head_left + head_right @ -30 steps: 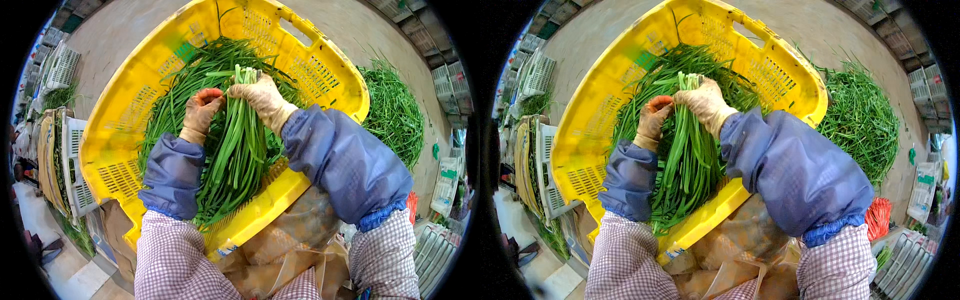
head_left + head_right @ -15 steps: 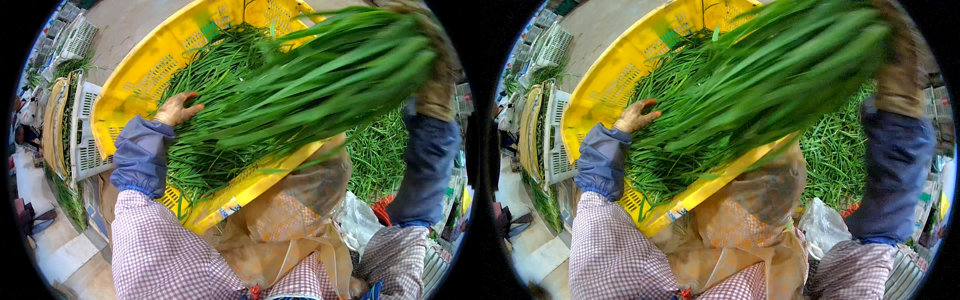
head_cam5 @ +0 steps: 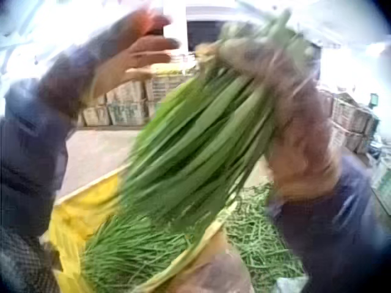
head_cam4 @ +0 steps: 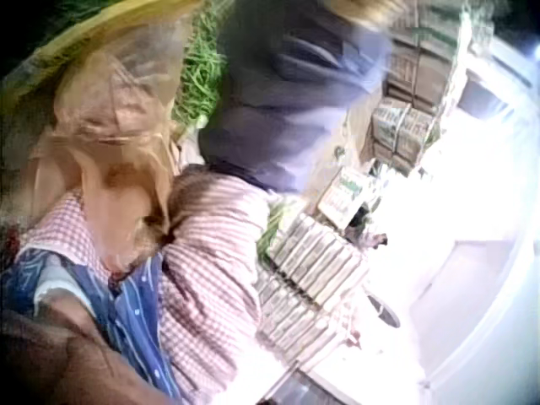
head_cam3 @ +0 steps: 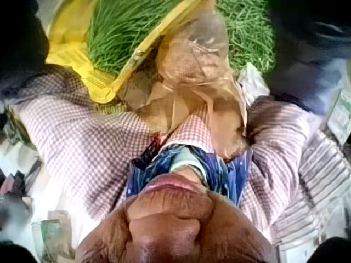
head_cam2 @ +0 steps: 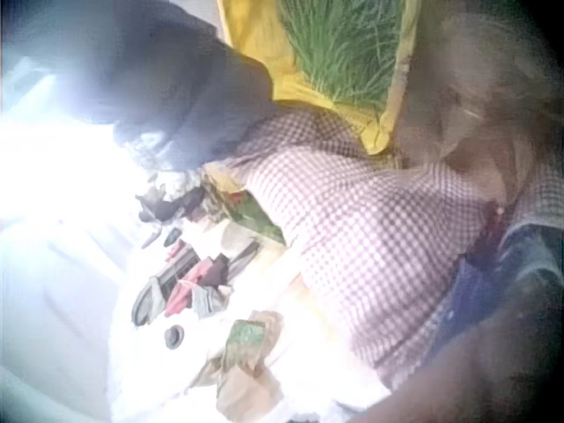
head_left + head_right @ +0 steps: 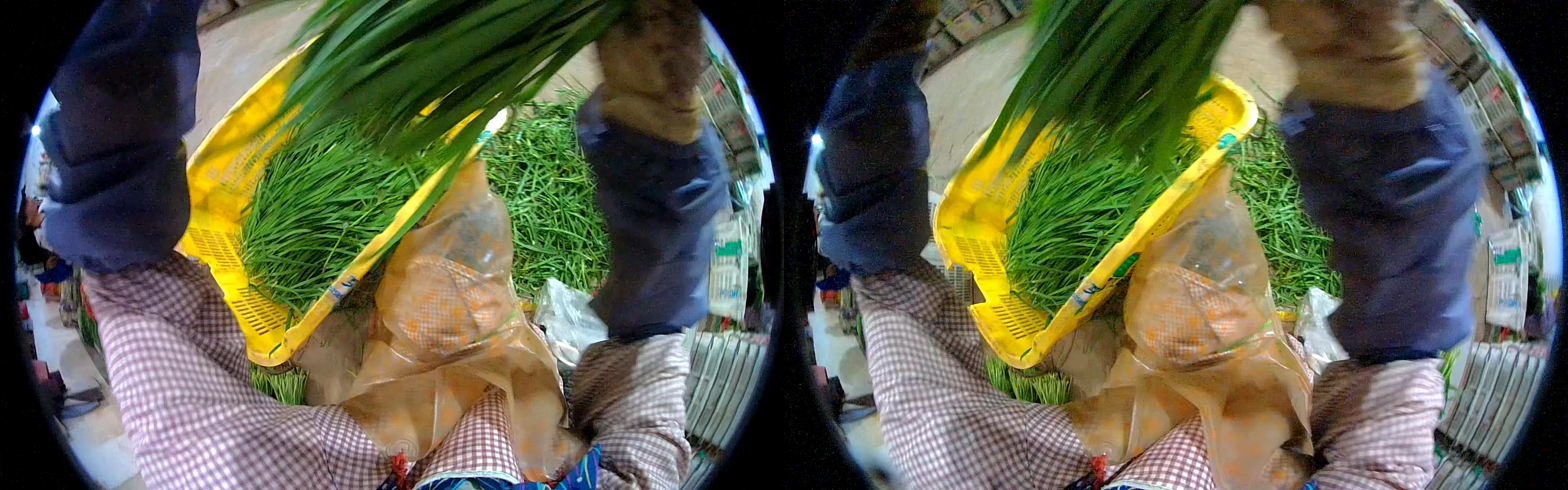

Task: The person sorts through bunches of greens in a yellow crate, aligns them on a small white board, and secures each bundle with a red tie before placing it on a stack.

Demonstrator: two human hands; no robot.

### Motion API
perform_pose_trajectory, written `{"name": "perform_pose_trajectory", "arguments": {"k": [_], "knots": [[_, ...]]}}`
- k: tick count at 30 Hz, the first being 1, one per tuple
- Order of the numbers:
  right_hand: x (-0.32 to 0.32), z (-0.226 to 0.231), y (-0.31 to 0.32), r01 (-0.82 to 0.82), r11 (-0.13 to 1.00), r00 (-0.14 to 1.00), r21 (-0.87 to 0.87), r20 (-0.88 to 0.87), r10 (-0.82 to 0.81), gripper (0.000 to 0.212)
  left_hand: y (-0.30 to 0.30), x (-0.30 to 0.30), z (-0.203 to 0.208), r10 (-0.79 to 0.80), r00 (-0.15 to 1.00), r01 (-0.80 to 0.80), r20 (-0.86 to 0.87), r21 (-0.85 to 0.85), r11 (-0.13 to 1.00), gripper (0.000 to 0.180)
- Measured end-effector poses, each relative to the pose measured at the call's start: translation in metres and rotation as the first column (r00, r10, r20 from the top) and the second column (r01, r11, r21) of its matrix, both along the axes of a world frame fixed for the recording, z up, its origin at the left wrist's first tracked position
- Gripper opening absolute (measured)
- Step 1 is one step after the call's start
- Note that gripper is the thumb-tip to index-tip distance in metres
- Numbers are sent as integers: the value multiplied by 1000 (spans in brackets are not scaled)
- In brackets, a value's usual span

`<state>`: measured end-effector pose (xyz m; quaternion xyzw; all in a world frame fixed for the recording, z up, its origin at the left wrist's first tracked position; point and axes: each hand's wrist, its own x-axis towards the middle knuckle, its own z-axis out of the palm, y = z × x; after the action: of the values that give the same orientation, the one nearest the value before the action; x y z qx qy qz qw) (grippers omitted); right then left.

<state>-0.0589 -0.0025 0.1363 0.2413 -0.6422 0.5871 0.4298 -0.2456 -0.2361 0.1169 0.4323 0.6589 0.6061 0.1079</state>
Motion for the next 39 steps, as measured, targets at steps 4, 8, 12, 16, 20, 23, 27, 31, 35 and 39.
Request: {"name": "perform_pose_trajectory", "arguments": {"k": [4,8,12,16,20,23,27,31,35,39], "knots": [[40,-37,16,-453,802,858,-390,55,511,17,61,53,-7,-371,926,278,-68,-544,792,48],[113,-101,31,-277,533,809,-799,106,579,26,108,105,-117,-723,650,535,234,-816,217,47],[187,-166,100,-142,536,799,-832,224,558,27,78,247,-160,-474,198,873,858,65,484,88],[222,-204,124,-90,591,811,-801,285,510,29,103,251,-162,-620,614,786,488,-443,430,94],[233,-210,139,-41,678,831,-734,351,430,32,153,205,-129,-505,767,638,396,-376,672,96],[224,-203,133,-97,633,827,-768,291,480,34,191,219,-134,-578,763,644,289,-276,713,95],[221,-194,134,-155,607,825,-780,235,513,35,206,254,-191,-686,472,878,554,-220,426,98],[234,-225,153,25,555,814,-831,340,472,36,157,300,-204,-386,116,769,915,164,618,110],[221,-249,149,75,419,770,-905,320,553,36,123,312,-207,-347,224,651,911,125,748,108],[221,-268,133,242,356,794,-903,395,462,42,115,323,-204,-207,374,556,904,-40,830,103]]}}
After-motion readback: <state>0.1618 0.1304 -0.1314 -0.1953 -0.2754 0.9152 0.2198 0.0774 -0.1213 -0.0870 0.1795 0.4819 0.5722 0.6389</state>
